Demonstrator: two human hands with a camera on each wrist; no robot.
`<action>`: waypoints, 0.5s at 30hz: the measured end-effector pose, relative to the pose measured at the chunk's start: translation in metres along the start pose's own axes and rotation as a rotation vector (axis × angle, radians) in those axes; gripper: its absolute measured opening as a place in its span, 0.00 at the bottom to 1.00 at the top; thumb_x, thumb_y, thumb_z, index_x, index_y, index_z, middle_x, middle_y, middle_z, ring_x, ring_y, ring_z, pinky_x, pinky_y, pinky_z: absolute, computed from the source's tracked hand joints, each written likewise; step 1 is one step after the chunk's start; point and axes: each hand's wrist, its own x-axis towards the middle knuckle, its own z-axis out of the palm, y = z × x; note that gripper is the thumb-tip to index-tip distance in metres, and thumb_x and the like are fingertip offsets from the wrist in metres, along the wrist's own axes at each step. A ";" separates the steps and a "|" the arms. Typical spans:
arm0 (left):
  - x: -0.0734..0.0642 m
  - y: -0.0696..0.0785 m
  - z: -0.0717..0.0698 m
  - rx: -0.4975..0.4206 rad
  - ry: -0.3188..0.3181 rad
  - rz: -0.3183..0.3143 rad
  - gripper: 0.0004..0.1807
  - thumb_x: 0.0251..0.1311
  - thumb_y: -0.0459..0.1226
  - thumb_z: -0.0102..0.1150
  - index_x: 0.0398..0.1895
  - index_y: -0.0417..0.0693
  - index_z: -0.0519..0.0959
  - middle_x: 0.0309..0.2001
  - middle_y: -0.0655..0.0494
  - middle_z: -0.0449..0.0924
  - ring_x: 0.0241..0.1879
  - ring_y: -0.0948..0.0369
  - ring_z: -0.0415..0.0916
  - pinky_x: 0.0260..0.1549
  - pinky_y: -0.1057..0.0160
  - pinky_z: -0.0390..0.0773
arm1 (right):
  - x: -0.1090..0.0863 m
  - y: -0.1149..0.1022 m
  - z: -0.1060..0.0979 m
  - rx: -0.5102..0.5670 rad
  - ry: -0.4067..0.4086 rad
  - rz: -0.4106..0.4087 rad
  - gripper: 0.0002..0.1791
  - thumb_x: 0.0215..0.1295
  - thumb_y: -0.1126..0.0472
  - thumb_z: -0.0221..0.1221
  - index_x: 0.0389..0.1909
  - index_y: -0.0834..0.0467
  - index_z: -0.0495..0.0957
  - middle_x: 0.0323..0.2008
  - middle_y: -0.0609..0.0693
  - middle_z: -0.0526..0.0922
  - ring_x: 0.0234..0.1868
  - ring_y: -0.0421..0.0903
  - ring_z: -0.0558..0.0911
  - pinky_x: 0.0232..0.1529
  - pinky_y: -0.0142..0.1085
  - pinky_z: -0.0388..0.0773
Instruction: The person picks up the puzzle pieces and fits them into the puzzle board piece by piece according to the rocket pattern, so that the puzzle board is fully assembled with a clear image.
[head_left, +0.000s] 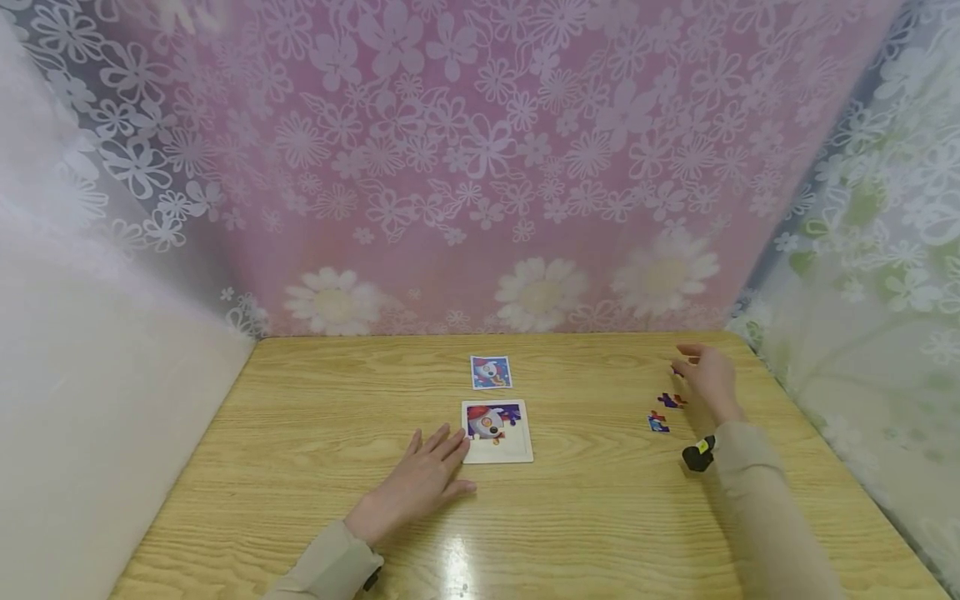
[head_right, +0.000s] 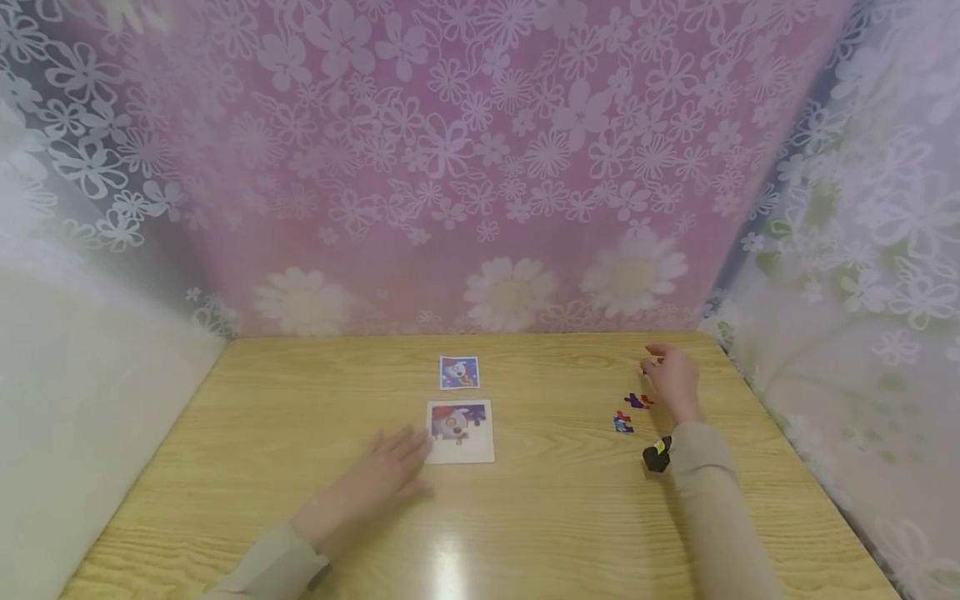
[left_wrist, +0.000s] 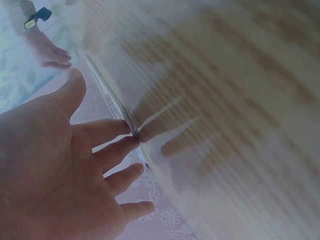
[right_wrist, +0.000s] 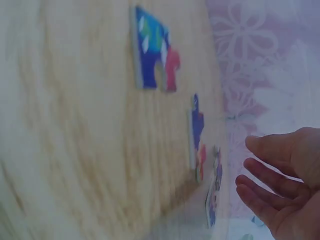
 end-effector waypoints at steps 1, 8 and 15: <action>0.000 0.000 0.000 0.000 0.000 -0.001 0.38 0.74 0.56 0.50 0.76 0.40 0.64 0.77 0.44 0.58 0.77 0.42 0.52 0.71 0.32 0.51 | 0.001 0.002 0.000 -0.012 -0.014 0.006 0.22 0.73 0.64 0.58 0.61 0.75 0.74 0.55 0.76 0.78 0.51 0.71 0.80 0.46 0.60 0.80; -0.002 0.002 -0.004 -0.012 -0.013 -0.012 0.38 0.74 0.55 0.50 0.76 0.39 0.64 0.77 0.44 0.58 0.77 0.42 0.52 0.71 0.32 0.50 | 0.003 0.008 0.001 -0.084 -0.109 0.067 0.24 0.72 0.64 0.58 0.62 0.75 0.73 0.57 0.75 0.77 0.51 0.71 0.79 0.49 0.61 0.79; -0.002 0.003 -0.005 -0.013 -0.014 -0.016 0.37 0.74 0.55 0.50 0.75 0.39 0.64 0.77 0.44 0.58 0.77 0.42 0.52 0.71 0.32 0.51 | 0.007 0.010 0.006 -0.125 -0.096 0.030 0.23 0.69 0.66 0.61 0.60 0.76 0.75 0.55 0.75 0.79 0.52 0.73 0.77 0.55 0.64 0.74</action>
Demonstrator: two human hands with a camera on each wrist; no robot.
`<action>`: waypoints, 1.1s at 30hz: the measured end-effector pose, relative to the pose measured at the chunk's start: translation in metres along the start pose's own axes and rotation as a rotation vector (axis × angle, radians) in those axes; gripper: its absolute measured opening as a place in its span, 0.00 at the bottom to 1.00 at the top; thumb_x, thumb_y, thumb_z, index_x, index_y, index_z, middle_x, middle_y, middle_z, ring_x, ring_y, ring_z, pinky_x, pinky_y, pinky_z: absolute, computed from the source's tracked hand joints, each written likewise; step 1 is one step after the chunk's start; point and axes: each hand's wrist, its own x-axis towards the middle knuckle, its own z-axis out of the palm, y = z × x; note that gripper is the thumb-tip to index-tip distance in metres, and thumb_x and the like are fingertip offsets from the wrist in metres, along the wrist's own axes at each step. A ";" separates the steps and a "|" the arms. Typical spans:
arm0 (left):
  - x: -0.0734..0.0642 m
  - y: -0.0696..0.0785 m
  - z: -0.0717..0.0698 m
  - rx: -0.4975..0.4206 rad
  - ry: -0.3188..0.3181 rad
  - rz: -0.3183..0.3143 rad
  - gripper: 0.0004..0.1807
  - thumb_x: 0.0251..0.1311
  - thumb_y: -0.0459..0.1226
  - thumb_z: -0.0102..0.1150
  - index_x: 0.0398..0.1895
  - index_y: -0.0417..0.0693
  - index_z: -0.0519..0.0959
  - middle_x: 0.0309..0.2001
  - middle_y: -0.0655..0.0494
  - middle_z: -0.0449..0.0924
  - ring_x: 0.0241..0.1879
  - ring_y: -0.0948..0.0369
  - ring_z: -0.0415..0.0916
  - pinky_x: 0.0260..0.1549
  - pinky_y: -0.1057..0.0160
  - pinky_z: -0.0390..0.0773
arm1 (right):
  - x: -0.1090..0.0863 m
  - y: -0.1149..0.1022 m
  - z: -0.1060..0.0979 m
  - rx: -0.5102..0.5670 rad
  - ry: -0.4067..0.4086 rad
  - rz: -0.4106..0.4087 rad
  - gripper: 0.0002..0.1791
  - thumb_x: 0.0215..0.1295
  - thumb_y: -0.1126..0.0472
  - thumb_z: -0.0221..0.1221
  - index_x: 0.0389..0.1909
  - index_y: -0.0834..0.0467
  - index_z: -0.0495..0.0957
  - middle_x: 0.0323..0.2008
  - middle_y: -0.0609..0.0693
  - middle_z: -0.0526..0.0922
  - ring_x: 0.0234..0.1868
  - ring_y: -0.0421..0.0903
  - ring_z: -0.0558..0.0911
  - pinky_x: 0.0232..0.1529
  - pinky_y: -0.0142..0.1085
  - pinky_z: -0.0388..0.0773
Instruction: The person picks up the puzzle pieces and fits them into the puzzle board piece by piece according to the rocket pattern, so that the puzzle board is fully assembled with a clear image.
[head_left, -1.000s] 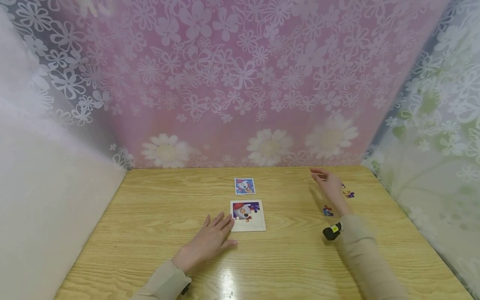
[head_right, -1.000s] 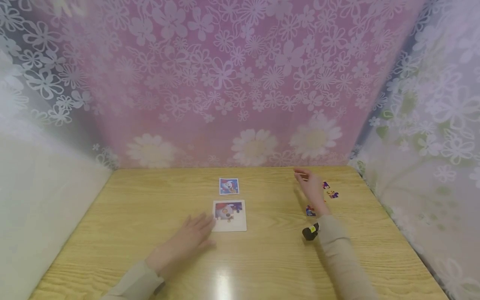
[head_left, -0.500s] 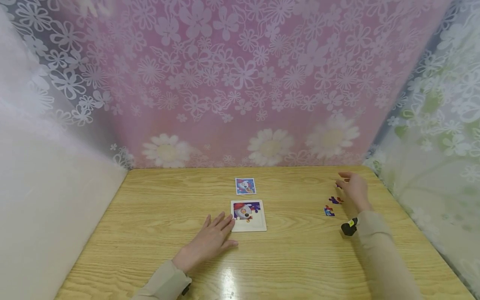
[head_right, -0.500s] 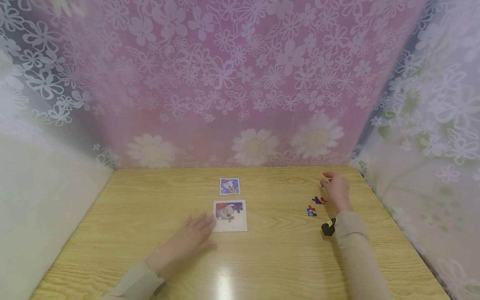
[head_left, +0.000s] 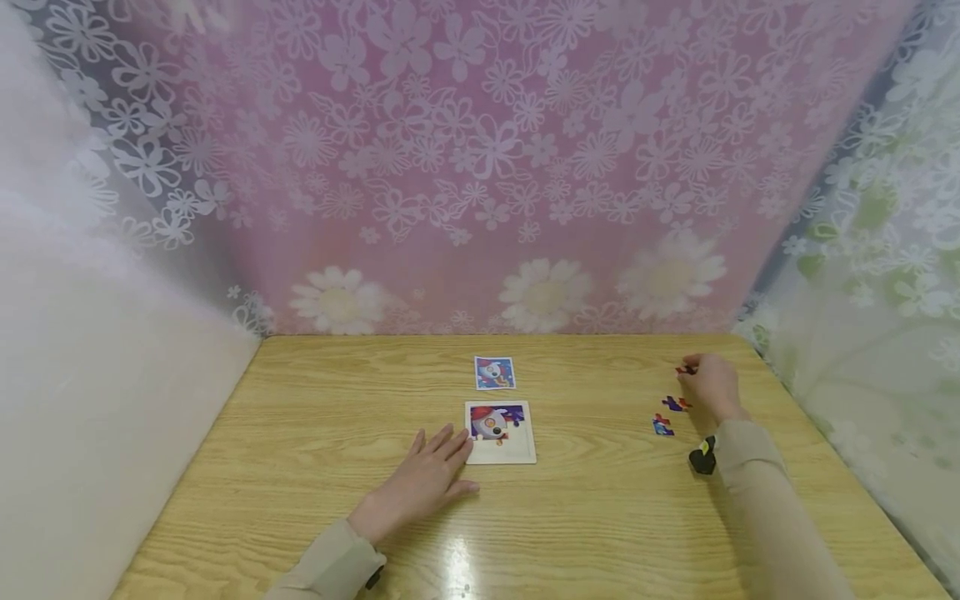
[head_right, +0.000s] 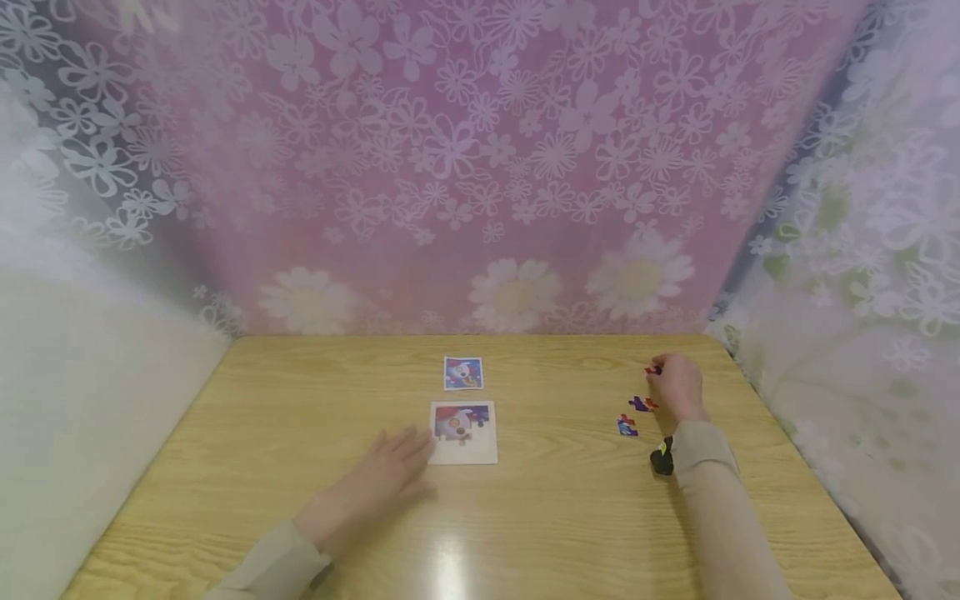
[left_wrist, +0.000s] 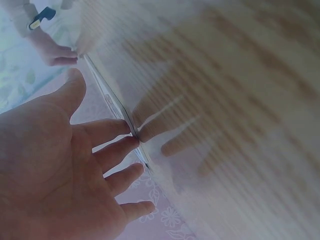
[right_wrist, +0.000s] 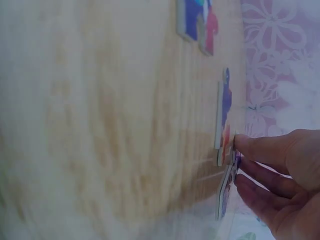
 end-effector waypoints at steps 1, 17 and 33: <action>0.000 0.000 0.000 0.002 0.001 0.002 0.38 0.74 0.55 0.50 0.75 0.39 0.64 0.77 0.43 0.58 0.77 0.42 0.52 0.71 0.32 0.51 | 0.000 0.001 0.000 0.000 0.006 -0.006 0.23 0.68 0.66 0.61 0.60 0.76 0.75 0.54 0.75 0.79 0.52 0.73 0.77 0.54 0.64 0.74; 0.001 0.001 0.000 0.013 -0.003 0.000 0.38 0.73 0.56 0.50 0.75 0.40 0.64 0.77 0.43 0.58 0.77 0.42 0.52 0.71 0.32 0.51 | -0.005 -0.006 0.003 0.179 0.134 -0.015 0.17 0.67 0.70 0.63 0.55 0.70 0.81 0.47 0.70 0.84 0.44 0.66 0.84 0.49 0.55 0.79; 0.001 -0.001 0.003 0.009 0.007 0.005 0.38 0.73 0.56 0.51 0.75 0.40 0.64 0.77 0.44 0.59 0.77 0.42 0.53 0.72 0.32 0.51 | -0.017 -0.056 0.009 0.554 0.021 -0.013 0.21 0.73 0.62 0.61 0.61 0.70 0.78 0.54 0.72 0.81 0.41 0.47 0.90 0.45 0.44 0.85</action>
